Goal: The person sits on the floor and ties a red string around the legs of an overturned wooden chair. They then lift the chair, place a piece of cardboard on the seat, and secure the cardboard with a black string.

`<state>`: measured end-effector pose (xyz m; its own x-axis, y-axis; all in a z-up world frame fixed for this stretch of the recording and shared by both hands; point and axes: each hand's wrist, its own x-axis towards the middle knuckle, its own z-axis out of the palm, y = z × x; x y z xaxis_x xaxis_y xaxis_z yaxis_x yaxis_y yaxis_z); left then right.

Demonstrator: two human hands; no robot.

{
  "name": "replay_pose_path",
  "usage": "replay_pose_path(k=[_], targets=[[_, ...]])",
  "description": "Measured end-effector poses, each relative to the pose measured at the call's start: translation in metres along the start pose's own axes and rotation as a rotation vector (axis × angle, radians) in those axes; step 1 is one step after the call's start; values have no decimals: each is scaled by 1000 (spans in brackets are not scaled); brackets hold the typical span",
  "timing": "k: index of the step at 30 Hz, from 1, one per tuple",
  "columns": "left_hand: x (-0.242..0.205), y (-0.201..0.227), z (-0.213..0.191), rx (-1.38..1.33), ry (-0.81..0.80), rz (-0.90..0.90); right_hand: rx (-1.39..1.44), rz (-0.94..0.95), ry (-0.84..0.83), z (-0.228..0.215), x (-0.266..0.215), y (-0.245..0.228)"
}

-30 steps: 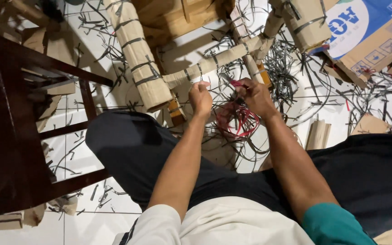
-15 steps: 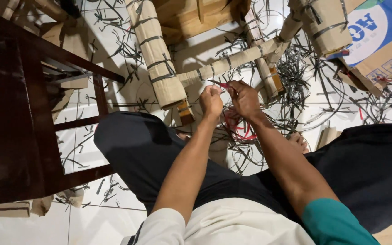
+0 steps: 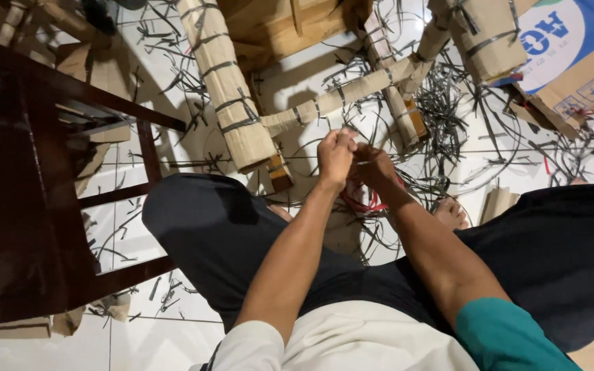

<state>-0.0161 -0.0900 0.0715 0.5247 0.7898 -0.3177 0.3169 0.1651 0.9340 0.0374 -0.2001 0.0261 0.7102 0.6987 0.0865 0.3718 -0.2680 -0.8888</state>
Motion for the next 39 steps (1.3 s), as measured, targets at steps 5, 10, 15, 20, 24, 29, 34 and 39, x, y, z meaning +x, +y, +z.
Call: replay_pose_path(k=[5, 10, 15, 20, 24, 29, 34, 39], targets=[[13, 8, -4, -425, -214, -61, -610, 382, -306, -21, -13, -5], [11, 25, 1, -409, -257, -60, -440, 430, -183, -32, -5, 42], [-1, 45, 2, -375, -233, -33, 131, 533, 45, -64, 31, 2], [-20, 74, 10, -311, -166, -74, 765, 595, -42, -94, 30, -140], [-56, 126, -8, -383, -195, -65, 721, 541, -109, -77, 26, -101], [-54, 133, -12, -445, -172, -123, 529, 337, -175, -86, 32, -125], [-32, 105, -11, -255, -87, -36, 172, 423, 20, -99, 48, -92], [-9, 94, -22, -343, -118, 52, 79, 571, 183, -116, 74, -41]])
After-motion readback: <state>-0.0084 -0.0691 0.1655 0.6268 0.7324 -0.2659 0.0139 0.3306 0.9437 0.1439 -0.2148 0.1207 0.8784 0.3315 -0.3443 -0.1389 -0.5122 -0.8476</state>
